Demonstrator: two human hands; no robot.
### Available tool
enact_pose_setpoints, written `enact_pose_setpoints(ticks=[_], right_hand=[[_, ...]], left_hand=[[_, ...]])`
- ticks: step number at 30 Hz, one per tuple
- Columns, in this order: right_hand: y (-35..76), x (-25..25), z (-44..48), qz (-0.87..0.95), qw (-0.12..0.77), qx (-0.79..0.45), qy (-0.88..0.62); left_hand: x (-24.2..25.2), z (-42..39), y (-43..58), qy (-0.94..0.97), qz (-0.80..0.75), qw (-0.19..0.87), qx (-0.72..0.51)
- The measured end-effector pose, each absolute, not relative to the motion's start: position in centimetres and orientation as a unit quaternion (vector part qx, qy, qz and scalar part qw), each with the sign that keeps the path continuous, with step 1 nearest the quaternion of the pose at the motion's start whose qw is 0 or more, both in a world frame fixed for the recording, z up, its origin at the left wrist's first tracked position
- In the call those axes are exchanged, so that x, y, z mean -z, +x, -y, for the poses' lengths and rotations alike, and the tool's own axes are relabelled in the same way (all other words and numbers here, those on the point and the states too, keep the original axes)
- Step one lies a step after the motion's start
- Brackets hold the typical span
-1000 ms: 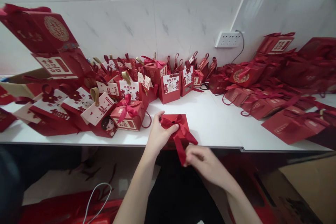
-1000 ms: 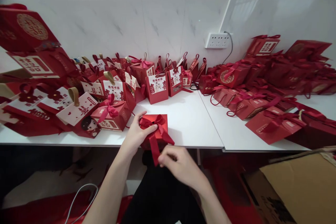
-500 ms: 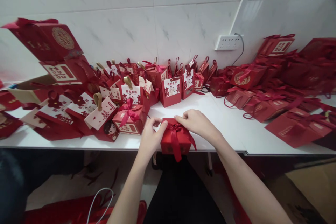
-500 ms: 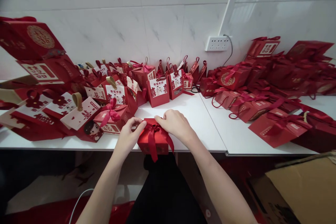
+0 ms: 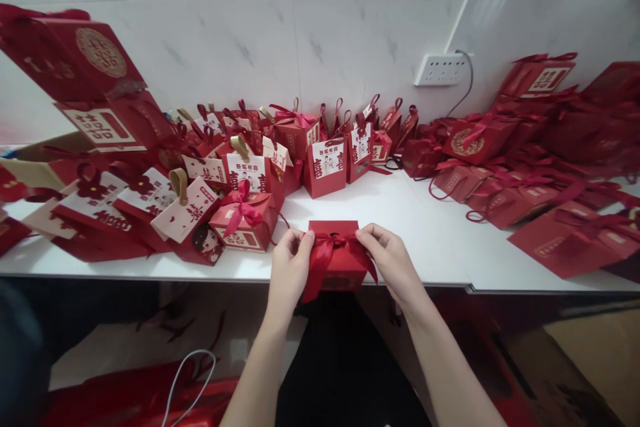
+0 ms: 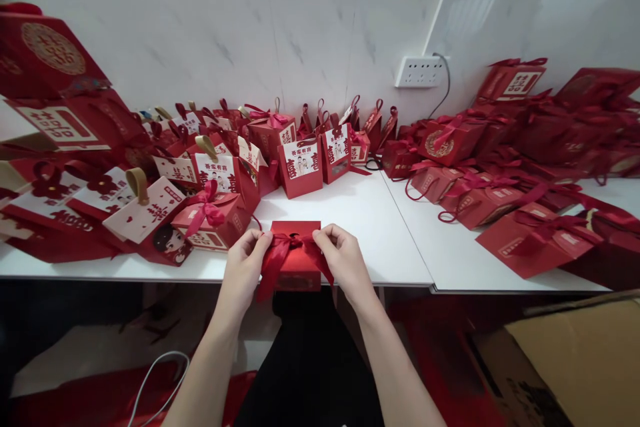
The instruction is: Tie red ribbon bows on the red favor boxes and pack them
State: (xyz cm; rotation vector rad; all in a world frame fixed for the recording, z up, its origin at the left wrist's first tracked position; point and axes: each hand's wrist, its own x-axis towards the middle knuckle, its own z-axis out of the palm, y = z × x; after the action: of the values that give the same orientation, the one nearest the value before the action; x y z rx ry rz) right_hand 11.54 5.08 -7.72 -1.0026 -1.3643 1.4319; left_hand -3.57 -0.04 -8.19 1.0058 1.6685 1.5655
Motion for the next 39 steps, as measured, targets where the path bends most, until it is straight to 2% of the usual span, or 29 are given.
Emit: enact_pose_setpoints(ticks=[12, 24, 28, 33, 35, 39], right_hand=[[11.7, 9.6, -5.3, 0.431, 0.471, -0.689, -0.344], [11.0, 10.2, -5.8, 0.341, 0.475, -0.730, -0.354], [11.4, 9.5, -6.4, 0.402, 0.475, -0.684, -0.381], [13.5, 7.0, -3.9, 0.519, 0.534, -0.465, -0.479], [13.8, 6.2, -2.0, 0.588, 0.472, -0.442, -0.485], [12.3, 5.8, 0.9, 0.674, 0.258, -0.534, -0.440]], left_hand=[[8.4, 0.5, -3.5, 0.390, -0.650, 0.294, -0.582], [8.5, 0.2, -3.2, 0.373, -0.650, 0.300, -0.589], [8.3, -0.1, -3.4, 0.373, -0.634, 0.343, -0.584], [8.1, -0.4, -4.4, 0.379, -0.614, 0.333, -0.608], [7.8, -0.9, -4.7, 0.386, -0.606, 0.324, -0.615], [6.9, -1.9, -4.8, 0.399, -0.581, 0.409, -0.580]])
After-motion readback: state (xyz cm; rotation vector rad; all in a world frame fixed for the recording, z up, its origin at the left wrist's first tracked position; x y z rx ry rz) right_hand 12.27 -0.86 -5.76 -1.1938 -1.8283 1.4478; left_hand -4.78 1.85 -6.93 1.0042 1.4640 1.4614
